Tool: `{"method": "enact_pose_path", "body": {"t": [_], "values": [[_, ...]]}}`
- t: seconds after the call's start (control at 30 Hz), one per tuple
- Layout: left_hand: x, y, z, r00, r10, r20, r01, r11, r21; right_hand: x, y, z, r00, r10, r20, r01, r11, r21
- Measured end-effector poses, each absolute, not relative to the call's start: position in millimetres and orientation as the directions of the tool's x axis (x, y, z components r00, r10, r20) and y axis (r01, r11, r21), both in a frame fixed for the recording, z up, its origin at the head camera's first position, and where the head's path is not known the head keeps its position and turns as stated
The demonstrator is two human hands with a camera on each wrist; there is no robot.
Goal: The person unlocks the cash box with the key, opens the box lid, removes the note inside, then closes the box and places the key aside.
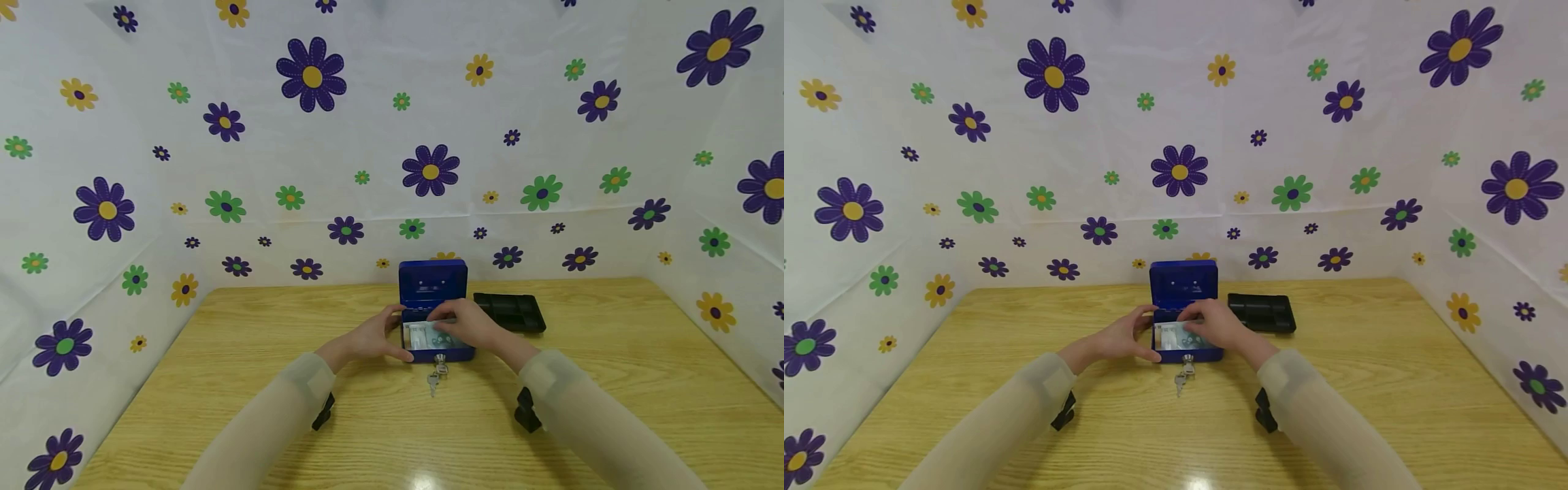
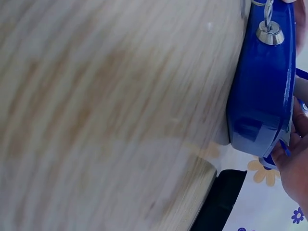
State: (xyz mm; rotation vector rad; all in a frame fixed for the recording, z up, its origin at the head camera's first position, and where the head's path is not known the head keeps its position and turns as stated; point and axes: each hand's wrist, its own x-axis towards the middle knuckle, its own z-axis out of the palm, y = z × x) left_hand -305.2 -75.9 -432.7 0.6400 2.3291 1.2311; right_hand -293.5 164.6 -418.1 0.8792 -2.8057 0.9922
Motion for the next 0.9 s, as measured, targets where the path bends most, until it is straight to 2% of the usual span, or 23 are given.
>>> {"method": "enact_pose_path", "body": {"t": [0.23, 0.6, 0.9], "values": [[-305.7, -77.2, -431.8, -0.806, 0.569, -0.163, 0.189, 0.509, 0.84, -291.1, 163.8, -410.5, -0.867, -0.438, 0.239, -0.479, 0.6, -0.64], [-304.8, -76.0, -429.8, -0.813, 0.558, -0.166, 0.185, 0.518, 0.835, -289.6, 175.5, -382.1, -0.92, -0.299, 0.255, -0.389, 0.604, -0.696], [-304.3, -75.8, -431.2, -0.809, 0.564, -0.168, 0.185, 0.515, 0.837, -275.0, 197.1, -362.7, -0.909, -0.289, 0.301, -0.415, 0.553, -0.722]]}}
